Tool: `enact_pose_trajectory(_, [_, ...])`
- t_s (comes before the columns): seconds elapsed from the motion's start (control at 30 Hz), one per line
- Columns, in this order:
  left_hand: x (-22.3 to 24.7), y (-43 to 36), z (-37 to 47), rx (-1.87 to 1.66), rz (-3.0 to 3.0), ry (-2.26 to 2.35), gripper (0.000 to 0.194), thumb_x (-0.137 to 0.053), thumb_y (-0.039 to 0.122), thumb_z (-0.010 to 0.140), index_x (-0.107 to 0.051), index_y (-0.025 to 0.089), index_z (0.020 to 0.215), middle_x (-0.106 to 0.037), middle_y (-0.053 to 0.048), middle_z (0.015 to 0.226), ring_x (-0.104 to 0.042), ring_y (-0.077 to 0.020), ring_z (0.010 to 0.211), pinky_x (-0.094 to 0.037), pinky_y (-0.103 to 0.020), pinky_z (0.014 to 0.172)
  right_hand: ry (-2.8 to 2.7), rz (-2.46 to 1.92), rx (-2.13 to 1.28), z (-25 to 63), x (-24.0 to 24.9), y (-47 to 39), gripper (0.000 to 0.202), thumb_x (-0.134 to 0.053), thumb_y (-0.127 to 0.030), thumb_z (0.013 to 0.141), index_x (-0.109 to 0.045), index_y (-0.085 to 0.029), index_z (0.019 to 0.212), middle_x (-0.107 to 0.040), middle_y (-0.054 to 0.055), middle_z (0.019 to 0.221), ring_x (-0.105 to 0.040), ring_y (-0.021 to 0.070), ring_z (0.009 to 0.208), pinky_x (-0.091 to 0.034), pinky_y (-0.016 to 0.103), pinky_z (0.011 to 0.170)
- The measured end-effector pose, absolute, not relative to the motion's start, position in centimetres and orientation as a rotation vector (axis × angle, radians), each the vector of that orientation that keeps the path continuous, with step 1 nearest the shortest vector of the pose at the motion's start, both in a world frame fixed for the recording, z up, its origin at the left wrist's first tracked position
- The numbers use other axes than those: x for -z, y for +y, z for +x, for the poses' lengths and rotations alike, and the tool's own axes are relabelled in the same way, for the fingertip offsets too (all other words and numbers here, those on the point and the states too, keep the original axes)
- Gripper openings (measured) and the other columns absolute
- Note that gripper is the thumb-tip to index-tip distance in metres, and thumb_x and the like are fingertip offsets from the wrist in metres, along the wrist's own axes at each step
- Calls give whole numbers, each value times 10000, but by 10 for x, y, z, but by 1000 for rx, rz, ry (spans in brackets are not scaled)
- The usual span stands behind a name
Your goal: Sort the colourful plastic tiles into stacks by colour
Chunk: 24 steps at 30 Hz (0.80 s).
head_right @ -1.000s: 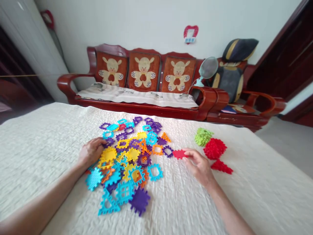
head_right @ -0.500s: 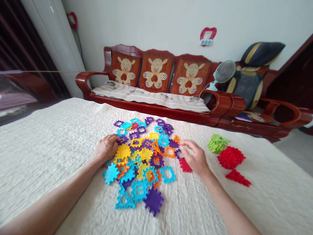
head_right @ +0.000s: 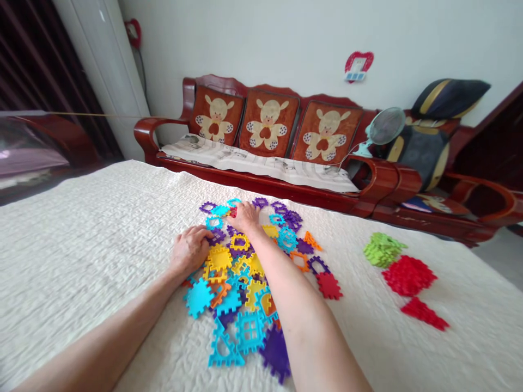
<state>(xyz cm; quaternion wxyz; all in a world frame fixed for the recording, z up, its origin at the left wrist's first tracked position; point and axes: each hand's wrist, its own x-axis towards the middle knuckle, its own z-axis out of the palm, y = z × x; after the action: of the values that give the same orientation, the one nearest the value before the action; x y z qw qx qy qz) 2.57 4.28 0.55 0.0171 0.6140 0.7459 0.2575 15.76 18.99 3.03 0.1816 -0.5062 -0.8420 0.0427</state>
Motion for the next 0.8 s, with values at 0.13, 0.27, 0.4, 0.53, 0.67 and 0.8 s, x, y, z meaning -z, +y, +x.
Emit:
enact_pose_trajectory(0.13, [-6,42,27,-800,1916,2317,341,-420,179,879,-734,267,981,-689,-33,1212,-571,-245,1185,-431,-429,1011,-2360,-1458,-149,155,-27,194,456,-682,-435,822,-655,-238,1232,-658,121,1221,-592,318,1160,-413,496,1018])
enact_pose_trajectory(0.27, [-7,42,27,-790,1912,2315,348,-419,175,878,-735,262,994,-689,-39,1214,-570,-247,1190,-432,-431,1014,-2283,-1234,-148,165,-29,189,521,-712,-317,783,-607,-186,1276,-648,133,1211,-587,304,1161,-436,482,1032])
enact_pose_trajectory(0.4, [-7,43,26,-786,1909,2320,365,-406,171,879,-735,271,1001,-690,-32,1228,-571,-241,1203,-437,-424,1010,-2186,-874,-119,194,-31,173,573,-688,-195,765,-550,-186,1321,-611,134,1226,-577,287,1164,-474,458,1039])
enact_pose_trajectory(0.53, [-6,42,24,-758,1942,2305,382,-394,184,883,-729,279,1039,-691,-22,1236,-573,-240,1214,-443,-414,1000,-2137,-805,-90,248,-34,146,575,-685,-203,784,-521,-202,1334,-591,131,1237,-572,287,1187,-482,474,1054])
enact_pose_trajectory(0.67, [-7,41,22,-711,1978,2305,383,-377,220,897,-716,258,1070,-672,-32,1286,-565,-256,1238,-447,-420,1002,-2018,-1012,-109,332,-35,114,535,-702,-304,796,-540,-236,1301,-622,106,1213,-618,267,1124,-519,458,1002])
enact_pose_trajectory(0.8, [-8,43,19,-628,1993,2307,415,-319,264,926,-706,230,1074,-653,-55,1316,-553,-276,1259,-445,-471,1023,-1740,-1351,-184,418,-24,80,491,-704,-411,771,-586,-223,1210,-669,98,1140,-660,252,1008,-534,454,948])
